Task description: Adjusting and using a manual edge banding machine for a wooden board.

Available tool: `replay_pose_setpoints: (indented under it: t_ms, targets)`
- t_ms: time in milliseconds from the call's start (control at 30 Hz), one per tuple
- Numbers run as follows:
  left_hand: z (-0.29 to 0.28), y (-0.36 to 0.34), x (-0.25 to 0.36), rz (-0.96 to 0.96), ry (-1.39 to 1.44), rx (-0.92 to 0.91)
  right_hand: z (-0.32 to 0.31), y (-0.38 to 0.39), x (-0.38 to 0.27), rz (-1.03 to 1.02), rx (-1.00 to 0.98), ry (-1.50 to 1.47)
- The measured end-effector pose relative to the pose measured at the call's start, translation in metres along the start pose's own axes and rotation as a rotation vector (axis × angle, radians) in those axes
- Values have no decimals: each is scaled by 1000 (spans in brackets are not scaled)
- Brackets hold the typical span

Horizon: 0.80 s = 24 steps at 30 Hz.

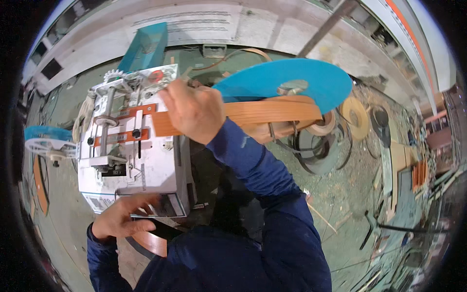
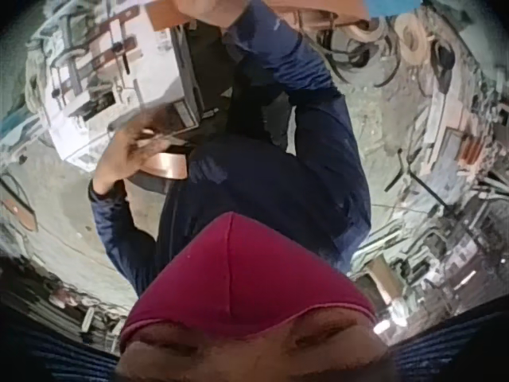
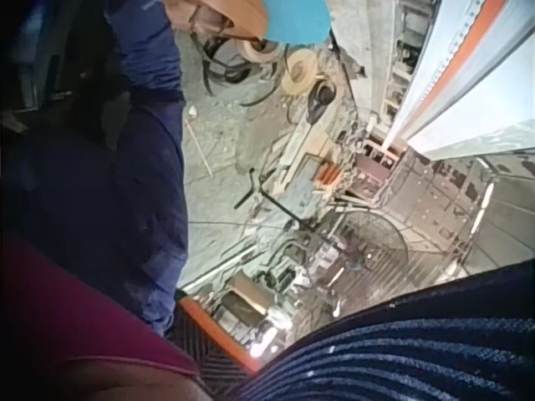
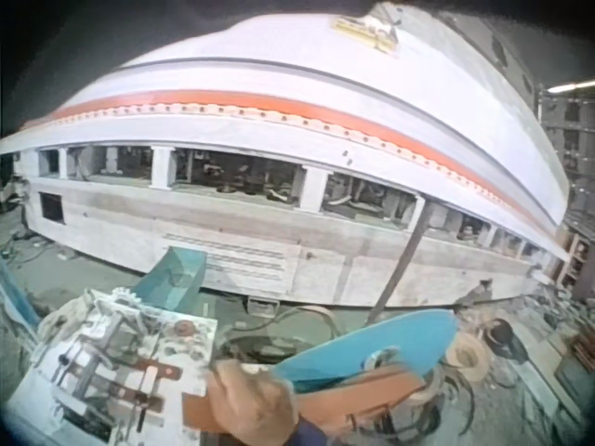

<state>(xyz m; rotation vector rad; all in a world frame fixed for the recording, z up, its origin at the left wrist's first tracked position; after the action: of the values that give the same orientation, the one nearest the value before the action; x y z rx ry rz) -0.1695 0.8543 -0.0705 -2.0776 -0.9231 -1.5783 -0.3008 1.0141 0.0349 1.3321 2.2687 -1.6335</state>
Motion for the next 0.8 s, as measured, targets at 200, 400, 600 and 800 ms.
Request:
replay_pose_setpoints:
  t_ms: [200,400,600,800]
  targets:
    - [-49,-39,-10,142,502,664,3,15,-31,-80,-128,-134]
    - [-49,-99,0,177,690,725,-6,16,-7,-80,-188,-132]
    - [-90,-127,0,424,623,928,-97,10,35,-172,172,42]
    - [-109,-119,-23,411,590,1009,-215,68,173,534,402,-152]
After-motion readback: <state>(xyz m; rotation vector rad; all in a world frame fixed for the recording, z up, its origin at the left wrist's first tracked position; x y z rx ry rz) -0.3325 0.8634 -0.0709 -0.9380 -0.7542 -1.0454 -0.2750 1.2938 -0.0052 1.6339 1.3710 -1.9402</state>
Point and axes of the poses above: each hand's wrist, its own y-axis away from the middle knuckle, its own z-axis out of the palm, x = y × z, the point moved 10 cm from there along -y, towards the middle knuckle, and after that the axes turned 12 degrees about z, right-handed, at the moved point
